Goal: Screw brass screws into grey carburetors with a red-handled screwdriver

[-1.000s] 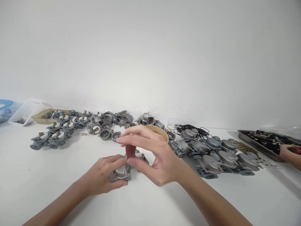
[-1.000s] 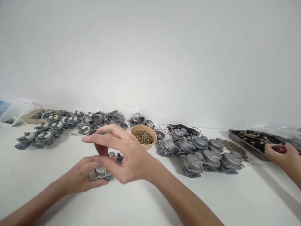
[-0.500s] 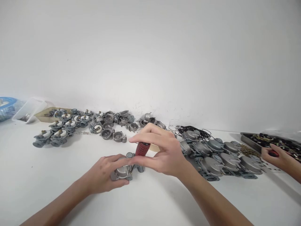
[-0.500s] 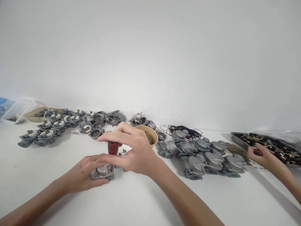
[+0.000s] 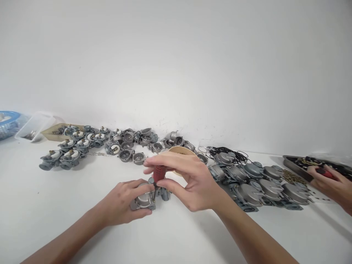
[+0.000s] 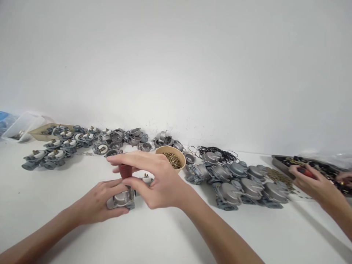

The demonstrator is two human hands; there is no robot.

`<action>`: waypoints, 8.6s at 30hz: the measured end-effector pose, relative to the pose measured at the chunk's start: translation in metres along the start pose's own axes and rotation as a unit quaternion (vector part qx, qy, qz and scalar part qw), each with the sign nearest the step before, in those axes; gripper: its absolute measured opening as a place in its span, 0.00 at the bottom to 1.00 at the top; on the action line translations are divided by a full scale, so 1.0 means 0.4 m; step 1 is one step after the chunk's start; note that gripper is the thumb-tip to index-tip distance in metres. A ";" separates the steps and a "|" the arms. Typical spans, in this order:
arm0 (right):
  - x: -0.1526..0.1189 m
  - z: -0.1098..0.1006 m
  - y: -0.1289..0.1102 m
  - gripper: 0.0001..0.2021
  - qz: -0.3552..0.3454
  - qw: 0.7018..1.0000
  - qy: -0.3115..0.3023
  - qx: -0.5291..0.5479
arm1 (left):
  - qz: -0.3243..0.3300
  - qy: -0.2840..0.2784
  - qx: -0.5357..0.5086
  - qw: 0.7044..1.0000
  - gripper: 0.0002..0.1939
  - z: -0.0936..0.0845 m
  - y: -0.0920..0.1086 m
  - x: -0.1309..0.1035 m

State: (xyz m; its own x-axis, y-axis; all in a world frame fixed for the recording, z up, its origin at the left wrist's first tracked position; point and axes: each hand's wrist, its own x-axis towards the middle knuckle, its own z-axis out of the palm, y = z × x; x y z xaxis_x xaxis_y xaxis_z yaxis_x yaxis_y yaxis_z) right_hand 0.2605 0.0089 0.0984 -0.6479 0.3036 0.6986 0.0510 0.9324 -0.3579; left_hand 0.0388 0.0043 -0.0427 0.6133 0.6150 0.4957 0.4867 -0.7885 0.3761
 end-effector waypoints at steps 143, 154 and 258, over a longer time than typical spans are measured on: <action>0.021 0.044 -0.036 0.23 0.011 0.997 0.002 0.077 | -0.016 0.093 0.095 0.991 0.29 0.017 0.037 0.009; 0.017 0.030 -0.023 0.23 0.006 0.997 0.015 0.082 | 0.000 0.121 0.109 0.987 0.32 0.019 0.037 0.006; -0.718 -0.171 -0.246 0.36 0.549 0.622 0.335 -0.447 | -0.249 -0.001 -0.177 0.952 0.25 0.052 0.051 0.024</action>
State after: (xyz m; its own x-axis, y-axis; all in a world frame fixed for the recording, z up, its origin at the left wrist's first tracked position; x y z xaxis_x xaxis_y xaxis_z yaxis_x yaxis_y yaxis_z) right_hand 0.4935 -0.1567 -0.0247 0.5976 0.5871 0.5461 0.7789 -0.2633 -0.5692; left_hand 0.0676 -0.0058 -0.0464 0.3632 0.9131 0.1851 0.4768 -0.3529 0.8051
